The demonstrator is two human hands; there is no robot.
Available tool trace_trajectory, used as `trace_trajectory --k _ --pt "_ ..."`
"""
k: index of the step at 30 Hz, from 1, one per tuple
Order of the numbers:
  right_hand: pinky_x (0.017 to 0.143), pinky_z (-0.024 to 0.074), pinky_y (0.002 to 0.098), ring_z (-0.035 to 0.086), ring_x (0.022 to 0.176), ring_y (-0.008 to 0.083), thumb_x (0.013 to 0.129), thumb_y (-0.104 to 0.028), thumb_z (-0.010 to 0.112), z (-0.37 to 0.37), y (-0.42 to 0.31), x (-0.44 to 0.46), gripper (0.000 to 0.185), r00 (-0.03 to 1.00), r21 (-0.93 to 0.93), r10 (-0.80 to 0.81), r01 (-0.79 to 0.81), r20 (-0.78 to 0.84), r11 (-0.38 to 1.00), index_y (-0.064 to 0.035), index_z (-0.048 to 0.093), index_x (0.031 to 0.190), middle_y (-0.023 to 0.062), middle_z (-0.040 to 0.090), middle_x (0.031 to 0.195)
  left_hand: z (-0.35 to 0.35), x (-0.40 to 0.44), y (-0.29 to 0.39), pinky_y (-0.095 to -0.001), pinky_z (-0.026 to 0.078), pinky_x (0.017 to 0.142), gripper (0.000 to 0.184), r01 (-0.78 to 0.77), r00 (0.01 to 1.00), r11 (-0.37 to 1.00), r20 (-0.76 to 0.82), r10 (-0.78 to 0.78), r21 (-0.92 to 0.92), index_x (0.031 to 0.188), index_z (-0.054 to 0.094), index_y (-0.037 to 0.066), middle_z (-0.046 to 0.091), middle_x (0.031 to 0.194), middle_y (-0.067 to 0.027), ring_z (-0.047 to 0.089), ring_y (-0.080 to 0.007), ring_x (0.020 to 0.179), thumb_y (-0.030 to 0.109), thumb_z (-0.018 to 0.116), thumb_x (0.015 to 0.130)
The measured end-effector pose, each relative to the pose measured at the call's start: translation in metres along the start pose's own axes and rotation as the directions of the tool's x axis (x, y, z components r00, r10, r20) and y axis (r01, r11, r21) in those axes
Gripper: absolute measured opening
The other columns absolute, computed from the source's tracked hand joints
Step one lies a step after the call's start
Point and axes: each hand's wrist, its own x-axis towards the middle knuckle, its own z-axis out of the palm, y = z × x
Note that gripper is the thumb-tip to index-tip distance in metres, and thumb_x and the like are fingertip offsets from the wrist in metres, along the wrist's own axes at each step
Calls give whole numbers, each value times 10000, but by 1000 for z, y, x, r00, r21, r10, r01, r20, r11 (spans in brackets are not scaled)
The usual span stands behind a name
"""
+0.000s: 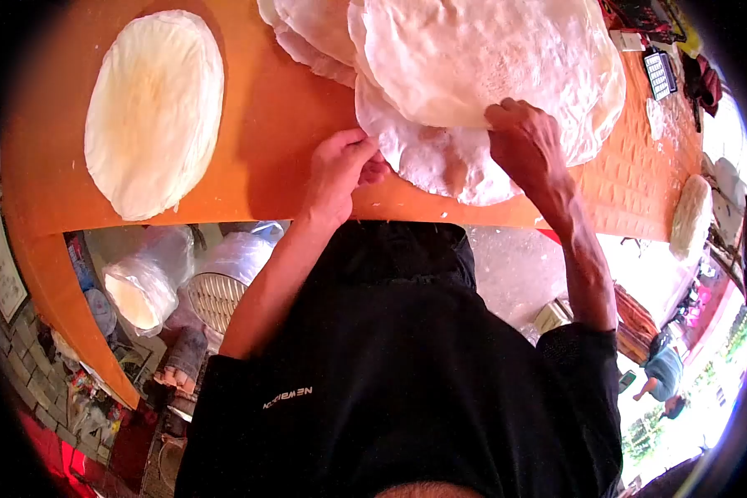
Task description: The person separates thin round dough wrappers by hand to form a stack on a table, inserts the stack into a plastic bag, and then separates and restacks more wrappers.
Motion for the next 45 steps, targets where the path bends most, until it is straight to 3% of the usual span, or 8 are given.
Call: trace_trajectory --k 11,15,26,34,37,39,43,45 --pt "807 507 410 586 978 316 727 -57 631 -14 -52 -70 284 988 142 121 -134 99 981 -70 621 1010 133 617 1032 9 3 -22 -251 485 483 220 94 921 967 349 -175 237 948 608 58 660 742 -44 617 -125 580 259 520 944" --pt "939 448 458 528 1142 351 791 -140 688 -19 -72 -74 403 985 163 128 -146 118 976 -96 601 1182 160 557 1224 26 -4 -15 -314 559 653 309 144 901 979 428 -69 -146 1123 579 13 675 971 -114 667 -219 813 247 445 972" --pt "592 503 410 669 704 280 876 -247 620 -78 33 -2 185 975 86 146 -162 166 983 -90 690 944 123 691 825 58 7 24 -435 491 911 423 8 841 967 526 130 -253 1169 560 22 637 1123 -149 633 -296 1011 374 489 947" --pt "538 502 430 649 617 289 887 -233 557 -209 41 54 183 966 -454 55 -168 -252 875 -85 664 874 98 675 743 40 29 29 -301 538 760 248 -153 964 987 214 161 -53 1080 560 25 661 950 -110 660 -202 849 237 522 958" --pt "518 501 438 642 584 293 891 -228 533 -167 45 88 194 994 -858 72 -112 -87 502 -83 653 848 88 669 713 47 42 43 -308 543 760 212 -190 966 978 163 203 -92 1059 561 29 661 930 -106 663 -207 833 208 544 947" --pt "581 516 487 663 660 341 910 -272 498 -114 50 94 271 981 -321 184 -196 -66 927 -75 655 811 144 669 744 51 53 54 -314 546 762 196 -200 970 974 122 211 -103 1052 561 29 660 928 -106 663 -209 831 190 556 939" --pt "724 497 475 638 791 400 874 -266 572 -41 138 122 253 962 -297 -38 121 271 947 -51 698 835 215 653 818 63 85 73 -350 561 770 151 -282 949 931 74 306 -233 999 576 8 659 911 -114 671 -230 851 136 566 920" --pt "769 491 477 643 810 393 849 -275 578 -110 128 136 258 945 -24 306 -306 113 952 -64 698 935 217 650 789 71 98 77 -348 562 788 141 -234 960 945 98 261 -230 972 577 -2 655 898 -123 675 -246 859 127 559 916"
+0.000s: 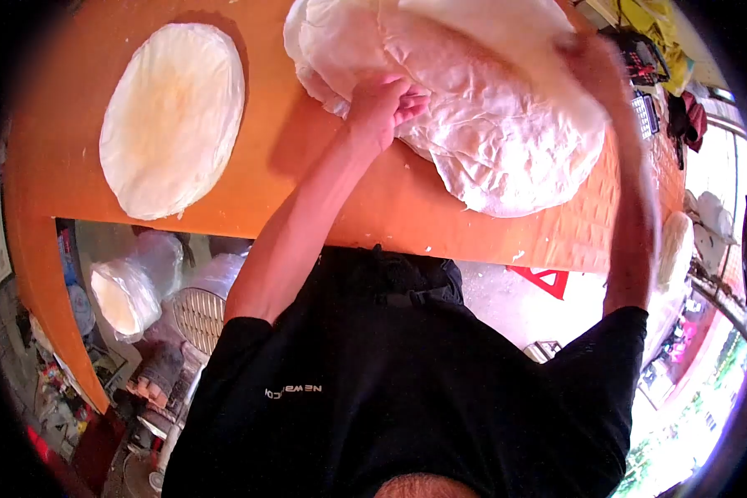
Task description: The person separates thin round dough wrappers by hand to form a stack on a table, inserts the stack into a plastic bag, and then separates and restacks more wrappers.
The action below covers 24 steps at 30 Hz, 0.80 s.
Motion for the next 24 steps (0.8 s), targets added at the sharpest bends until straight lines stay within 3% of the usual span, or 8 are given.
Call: trace_trajectory --k 2,3,4,8,11,16,22,24 --pt "770 509 413 648 877 355 877 -214 539 -57 25 14 292 745 -555 -656 499 -118 666 -78 648 1111 188 670 899 6 8 -2 -356 572 676 179 26 1000 999 -13 -27 -38 1037 537 -29 633 899 -138 670 -244 771 50 536 877" --pt "767 513 387 643 917 318 886 -170 519 -76 -17 1 311 922 -412 -312 199 -228 889 -76 608 1169 159 663 992 9 11 -4 -356 573 662 158 31 999 998 -16 -32 -55 1012 546 -27 634 893 -136 673 -246 767 47 532 873" --pt "764 518 360 638 957 282 894 -127 500 -86 -57 -11 343 959 -239 85 -152 -271 959 -75 568 1227 130 655 1084 12 13 -4 -356 574 649 138 32 999 997 -17 -33 -73 986 555 -24 636 886 -134 677 -248 764 44 529 869" --pt "540 507 419 660 649 322 920 -199 474 57 -28 5 199 947 -553 -320 249 -35 795 -145 665 927 134 662 732 22 7 -4 -336 570 573 89 14 987 996 -159 -28 -91 907 574 -20 633 834 -124 680 -247 713 42 527 863" --pt "644 506 462 638 718 353 859 -188 568 116 -41 -21 125 956 -134 -261 244 -137 961 -92 646 877 155 641 764 26 -1 -2 -298 542 472 113 -4 973 998 -230 -10 -60 768 577 -13 615 725 -111 664 -230 604 30 522 857" --pt "667 490 474 620 757 379 886 -209 540 108 -37 -15 166 969 -70 -217 210 -118 975 -76 633 853 162 641 817 21 21 -13 -306 546 477 100 13 979 991 -201 -40 -136 766 562 -8 605 691 -112 641 -220 547 21 526 854" --pt "625 515 428 647 710 338 843 -171 556 118 -66 -10 129 947 -57 -274 268 -170 962 -87 653 835 132 659 784 25 31 -12 -270 521 471 78 68 970 985 -242 -27 161 832 581 60 620 682 -81 616 -194 528 121 599 876" --pt "619 513 431 648 698 338 847 -183 551 123 -64 -11 142 929 -50 -286 282 -237 958 -90 655 822 133 659 764 28 26 -1 -231 398 388 90 104 968 970 -247 -48 218 814 598 64 622 662 -75 586 -170 488 138 626 855"
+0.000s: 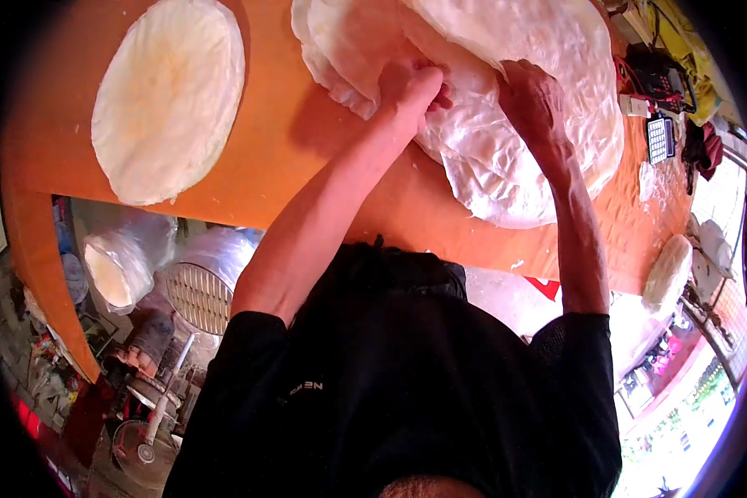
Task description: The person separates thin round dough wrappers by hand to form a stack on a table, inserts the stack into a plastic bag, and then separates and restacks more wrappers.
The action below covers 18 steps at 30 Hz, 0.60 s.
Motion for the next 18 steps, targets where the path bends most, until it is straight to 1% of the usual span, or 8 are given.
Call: trace_trajectory --k 4,7,10,12,13,15,16,18 --pt "673 494 462 617 768 395 891 -250 558 -22 -2 21 231 983 0 27 -28 181 1000 -38 642 851 187 646 834 7 -10 28 -220 285 358 97 35 996 992 87 -24 -121 859 626 51 644 684 -71 544 -130 473 141 647 829" --pt "812 511 418 638 941 366 840 -250 649 -16 -22 0 329 1000 282 3 -11 29 959 -55 644 1105 207 663 1014 5 3 36 -250 298 351 45 19 988 954 154 29 -300 834 599 22 648 682 -115 535 -168 415 52 624 812" --pt "746 535 419 633 992 306 847 -230 615 11 -20 -16 305 976 78 -42 60 -211 995 -81 606 1113 137 647 1108 -4 7 38 -244 302 368 84 -10 970 950 228 85 -313 875 593 27 659 721 -125 539 -168 433 87 635 834" --pt "735 542 409 657 949 290 843 -160 580 13 -10 -17 229 992 32 99 -97 -73 995 -103 635 1058 125 670 1052 -7 7 26 -240 338 396 109 34 964 933 259 64 -359 883 589 33 664 769 -123 553 -166 471 122 641 846" --pt "640 549 409 679 858 284 815 -94 546 8 -4 -10 166 982 16 190 -190 17 982 -121 649 943 107 695 928 -15 -1 26 -230 367 427 151 31 956 941 284 70 -336 937 594 36 663 806 -99 575 -152 527 147 648 850" --pt "519 507 397 649 633 278 851 -169 552 -23 32 12 123 992 -461 91 -41 86 886 -133 667 878 108 662 743 -35 -23 19 -226 377 437 173 -10 981 972 185 55 -235 968 594 33 659 814 -88 580 -145 553 153 647 854" --pt "477 486 386 632 577 278 882 -217 541 -38 54 20 160 997 -709 17 40 73 704 -128 658 819 109 643 679 -46 -30 15 -223 386 448 198 -45 995 990 78 56 -136 999 595 31 656 823 -78 585 -137 578 160 646 859" --pt "503 486 392 639 581 296 900 -294 560 -127 20 43 237 955 -352 139 -229 -261 907 -103 685 836 138 648 679 -80 -34 1 -218 398 477 215 -138 990 990 -5 137 -15 1014 596 50 669 845 -67 602 -129 615 200 646 868"
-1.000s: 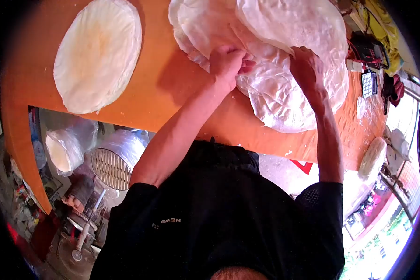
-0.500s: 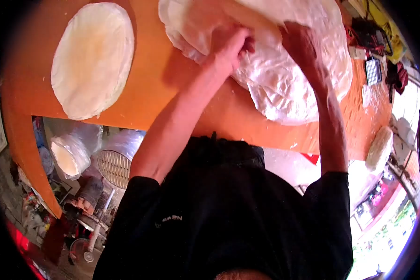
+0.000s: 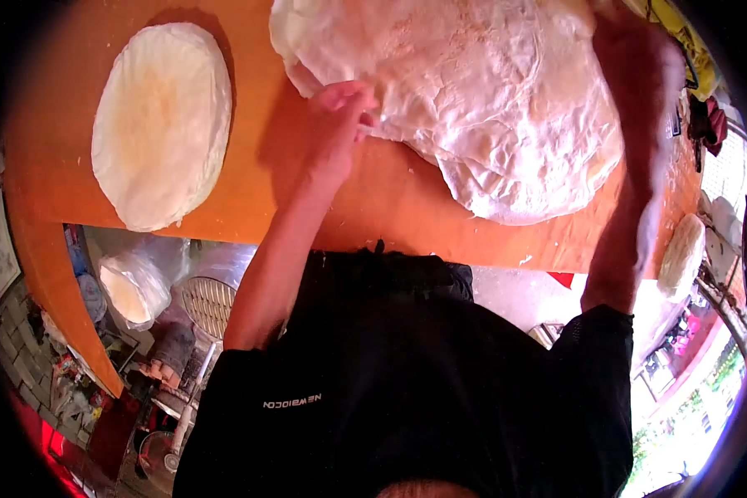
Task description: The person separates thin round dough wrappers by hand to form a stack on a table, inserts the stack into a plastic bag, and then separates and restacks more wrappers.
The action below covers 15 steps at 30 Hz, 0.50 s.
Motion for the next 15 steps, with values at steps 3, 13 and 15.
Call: trace_trajectory --k 3,13,15 --pt "552 499 397 661 659 310 874 -279 588 -17 -23 -1 220 990 75 -136 139 -46 987 -86 692 897 159 666 761 -18 -11 -1 -217 414 521 235 -2 994 999 -113 7 50 1024 599 74 681 872 -49 638 -125 697 246 655 874" --pt "664 513 436 646 779 321 753 -65 562 66 -110 -79 164 896 498 -295 99 332 861 -80 668 877 121 660 831 -16 1 -19 -221 379 441 83 199 978 956 99 -181 -217 892 589 73 653 790 -57 646 -157 605 155 601 896" --pt "708 507 442 634 815 330 767 -83 569 65 -124 -72 180 853 461 -316 101 416 881 -87 676 912 117 657 857 -19 7 -21 -213 359 412 86 232 969 948 131 -207 -216 861 585 79 653 784 -56 635 -152 570 156 595 897"
